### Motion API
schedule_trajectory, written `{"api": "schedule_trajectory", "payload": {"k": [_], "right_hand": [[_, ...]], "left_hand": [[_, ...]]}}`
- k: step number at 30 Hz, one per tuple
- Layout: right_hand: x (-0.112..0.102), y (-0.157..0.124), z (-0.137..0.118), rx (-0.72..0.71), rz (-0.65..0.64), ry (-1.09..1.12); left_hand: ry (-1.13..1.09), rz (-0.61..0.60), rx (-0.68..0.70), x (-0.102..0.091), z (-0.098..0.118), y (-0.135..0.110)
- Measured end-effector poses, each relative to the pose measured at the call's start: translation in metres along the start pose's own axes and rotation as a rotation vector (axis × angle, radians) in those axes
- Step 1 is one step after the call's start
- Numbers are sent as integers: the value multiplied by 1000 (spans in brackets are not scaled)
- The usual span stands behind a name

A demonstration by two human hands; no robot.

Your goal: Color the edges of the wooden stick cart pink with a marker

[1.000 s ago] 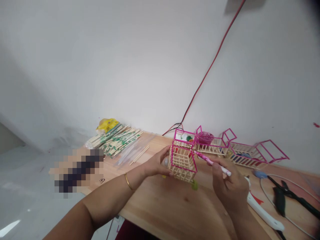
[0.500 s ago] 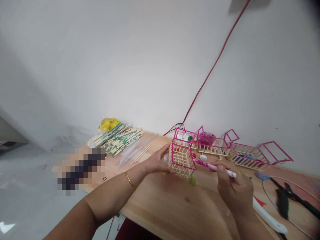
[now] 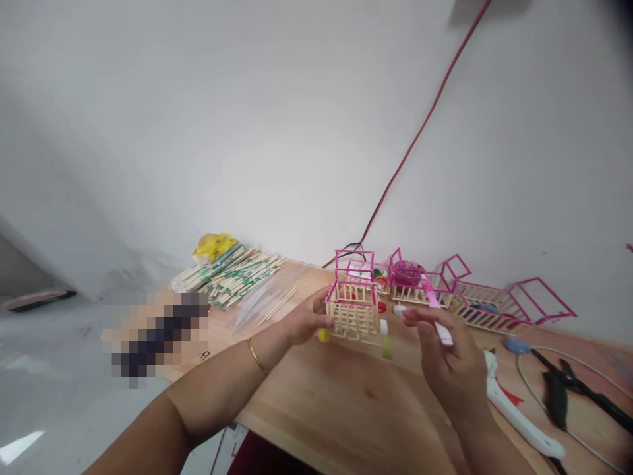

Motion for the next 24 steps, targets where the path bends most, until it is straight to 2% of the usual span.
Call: {"api": "schedule_trajectory", "payload": {"k": [7, 14, 20, 24], "right_hand": [[16, -6, 9, 140, -181, 187], [30, -9, 12, 276, -312, 396], [35, -11, 12, 320, -334, 526], [39, -15, 11, 321, -293, 460]], "left_hand": [[-56, -37, -29, 1, -1, -1], [59, -91, 23, 1, 5, -1], [138, -174, 50, 9, 13, -1], [158, -165, 56, 14, 12, -1]]}}
Point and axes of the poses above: each hand's wrist, its own y-axis towards the middle knuckle, its own x-axis out of the palm, z = x × y, the point moved 3 cm from there along y, towards the middle knuckle, and after that the axes turned 3 degrees about -z, right-handed, at the moved point
